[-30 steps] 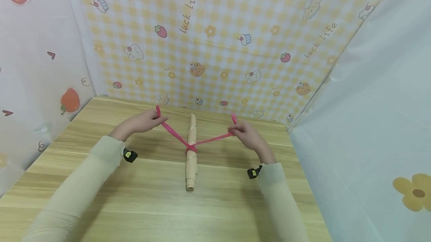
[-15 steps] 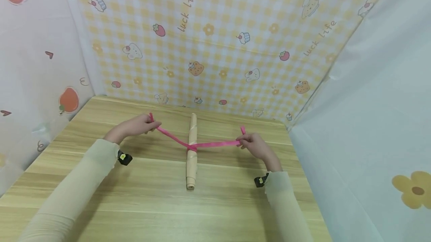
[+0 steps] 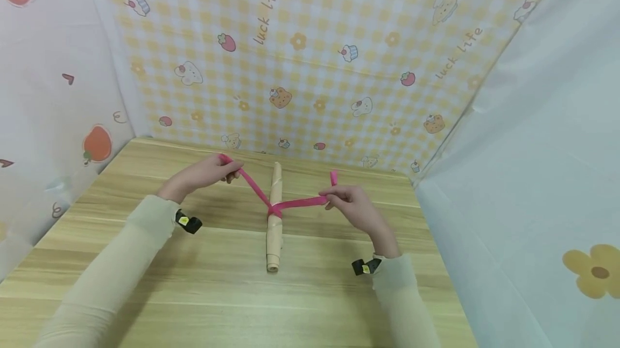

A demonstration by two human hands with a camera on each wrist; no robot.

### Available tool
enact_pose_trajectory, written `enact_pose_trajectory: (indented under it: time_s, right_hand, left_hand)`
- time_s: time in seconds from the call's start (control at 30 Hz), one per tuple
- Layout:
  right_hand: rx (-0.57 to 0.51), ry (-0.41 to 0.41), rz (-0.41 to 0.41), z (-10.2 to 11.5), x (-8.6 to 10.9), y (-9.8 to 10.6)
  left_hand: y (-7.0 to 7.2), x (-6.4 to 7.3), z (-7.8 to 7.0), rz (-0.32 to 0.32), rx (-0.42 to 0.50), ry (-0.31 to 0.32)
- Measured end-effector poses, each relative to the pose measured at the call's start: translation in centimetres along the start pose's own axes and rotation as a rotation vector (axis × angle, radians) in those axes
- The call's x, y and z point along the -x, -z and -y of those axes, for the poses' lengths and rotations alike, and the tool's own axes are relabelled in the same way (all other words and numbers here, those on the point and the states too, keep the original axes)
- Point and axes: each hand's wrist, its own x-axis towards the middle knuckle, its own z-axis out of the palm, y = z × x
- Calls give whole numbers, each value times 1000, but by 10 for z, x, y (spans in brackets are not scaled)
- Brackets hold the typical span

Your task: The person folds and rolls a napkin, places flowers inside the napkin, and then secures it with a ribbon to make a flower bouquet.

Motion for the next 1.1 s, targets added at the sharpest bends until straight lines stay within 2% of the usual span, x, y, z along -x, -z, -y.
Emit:
enact_pose_trajectory:
  time_s: [0.23,0.33,0.43,0.6,0.73,0.87,0.93,1.0,1.1]
  right_hand:
    - [-57,52,113,24,8,-31]
    - [-70,50,178,31,13,-51]
    - [-49,70,212,37,16,-75]
    - [47,76,252,42,18,-115]
    - [71,64,316,43,18,-136]
    - [54,95,402,44,19,-133]
    - [44,111,402,42,18,-124]
    - [6,108,357,37,15,-113]
    - [-57,62,232,25,4,-103]
  left_hand:
    - [-10,-10,-20,-43,80,6]
    - [-12,-13,-24,-33,102,9]
    - [-14,-14,-27,-23,124,3]
    - [-20,-16,-26,-11,143,-5]
    - [-22,-16,-24,1,127,1]
    - [-21,-15,-23,-4,124,1]
    - [-21,-16,-24,-4,129,-1]
    - [-20,-16,-24,-5,134,-1]
    - [-20,-16,-24,0,134,-4]
